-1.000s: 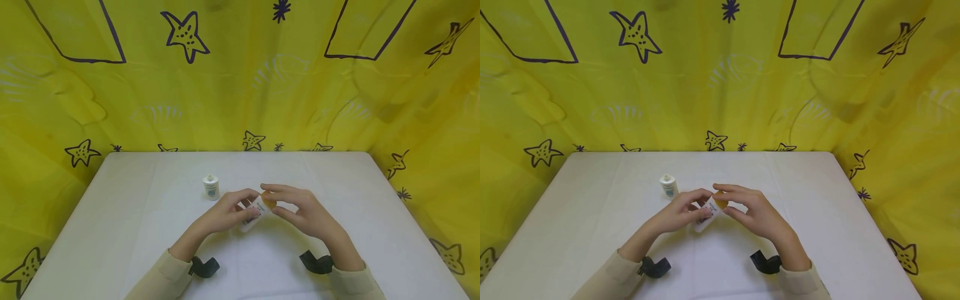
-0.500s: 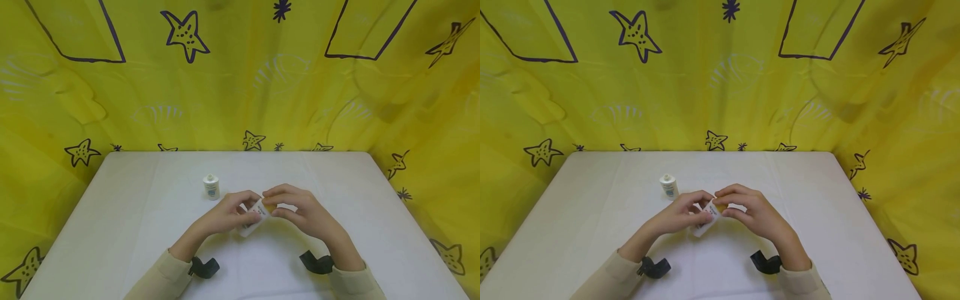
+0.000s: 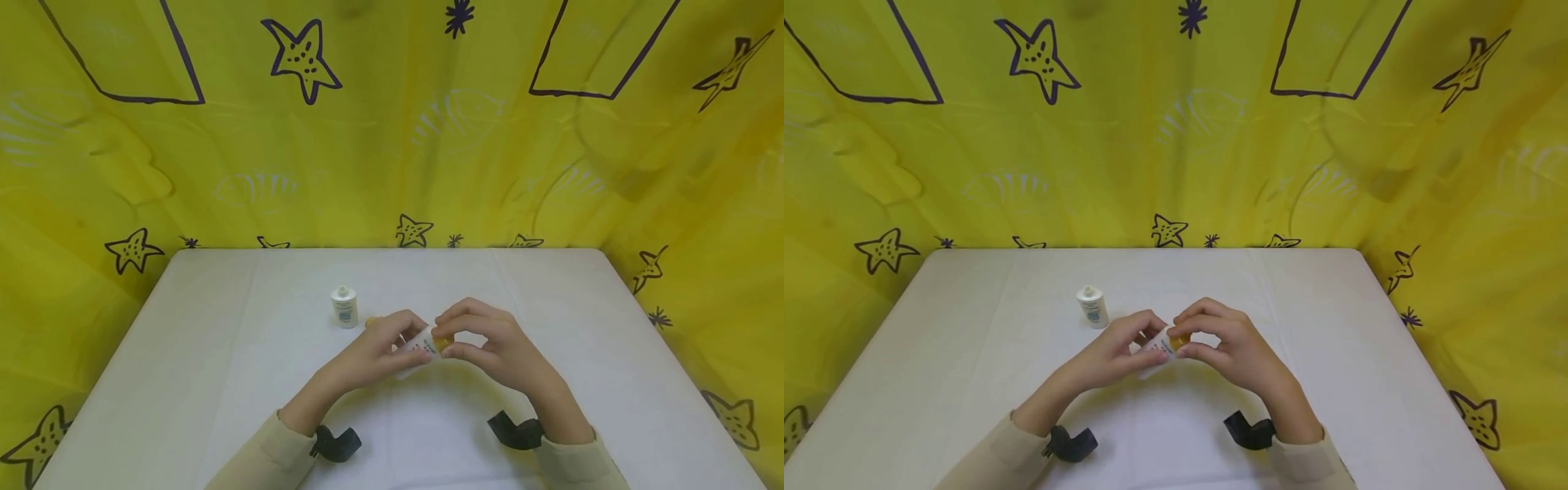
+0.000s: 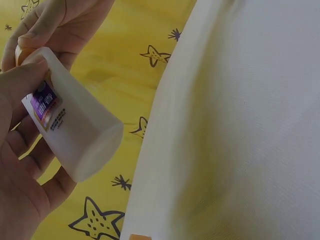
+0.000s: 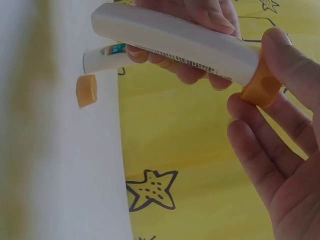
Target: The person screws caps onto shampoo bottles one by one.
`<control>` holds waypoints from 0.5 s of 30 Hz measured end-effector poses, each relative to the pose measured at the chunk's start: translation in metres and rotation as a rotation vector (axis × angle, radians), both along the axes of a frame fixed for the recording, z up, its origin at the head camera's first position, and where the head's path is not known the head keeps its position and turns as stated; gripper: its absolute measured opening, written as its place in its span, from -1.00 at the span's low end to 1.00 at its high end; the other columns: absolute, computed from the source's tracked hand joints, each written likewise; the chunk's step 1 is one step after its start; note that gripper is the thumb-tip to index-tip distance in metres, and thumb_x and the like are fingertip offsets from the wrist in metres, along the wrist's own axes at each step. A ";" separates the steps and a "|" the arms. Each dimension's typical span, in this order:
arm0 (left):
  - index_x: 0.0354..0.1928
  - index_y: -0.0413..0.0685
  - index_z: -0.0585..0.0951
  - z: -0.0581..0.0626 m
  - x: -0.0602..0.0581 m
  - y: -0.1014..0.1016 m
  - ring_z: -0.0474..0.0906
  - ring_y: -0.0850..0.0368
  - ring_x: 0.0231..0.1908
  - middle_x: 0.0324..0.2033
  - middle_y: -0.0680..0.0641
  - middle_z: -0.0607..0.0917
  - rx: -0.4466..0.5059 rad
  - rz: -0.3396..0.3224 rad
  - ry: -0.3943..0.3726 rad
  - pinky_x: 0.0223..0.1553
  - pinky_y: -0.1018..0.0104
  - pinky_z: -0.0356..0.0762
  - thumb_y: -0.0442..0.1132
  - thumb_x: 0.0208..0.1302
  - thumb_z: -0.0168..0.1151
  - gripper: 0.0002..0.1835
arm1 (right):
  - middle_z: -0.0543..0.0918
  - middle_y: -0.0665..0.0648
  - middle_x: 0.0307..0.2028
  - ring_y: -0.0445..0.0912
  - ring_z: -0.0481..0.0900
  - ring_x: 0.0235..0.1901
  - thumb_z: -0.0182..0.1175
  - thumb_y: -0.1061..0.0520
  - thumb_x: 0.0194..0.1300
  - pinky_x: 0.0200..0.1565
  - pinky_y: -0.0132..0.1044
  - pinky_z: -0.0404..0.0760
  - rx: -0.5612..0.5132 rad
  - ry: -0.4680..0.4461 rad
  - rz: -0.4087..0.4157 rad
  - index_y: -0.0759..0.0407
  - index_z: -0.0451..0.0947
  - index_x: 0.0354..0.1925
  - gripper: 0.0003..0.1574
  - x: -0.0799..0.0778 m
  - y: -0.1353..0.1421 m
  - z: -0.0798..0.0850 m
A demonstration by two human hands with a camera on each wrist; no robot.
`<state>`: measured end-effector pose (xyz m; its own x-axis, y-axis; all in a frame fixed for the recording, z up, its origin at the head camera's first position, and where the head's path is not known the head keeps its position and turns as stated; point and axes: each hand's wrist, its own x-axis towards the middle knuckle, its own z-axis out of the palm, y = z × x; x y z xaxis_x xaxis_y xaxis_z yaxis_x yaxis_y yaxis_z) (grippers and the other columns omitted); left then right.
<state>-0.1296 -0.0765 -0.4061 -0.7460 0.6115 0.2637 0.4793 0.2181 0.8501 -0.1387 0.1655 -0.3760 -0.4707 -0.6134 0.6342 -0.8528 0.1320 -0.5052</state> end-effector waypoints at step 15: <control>-0.07 0.12 0.52 0.004 0.007 0.004 0.48 0.29 -0.25 -0.23 0.22 0.57 -0.079 0.124 0.112 -0.23 0.36 0.57 -0.08 0.32 0.34 -0.77 | 0.62 -0.10 -0.29 -0.23 0.55 -0.27 0.51 0.23 0.02 -0.18 -0.49 0.53 -0.004 -0.002 -0.105 0.01 0.68 -0.13 -0.60 0.003 -0.004 -0.001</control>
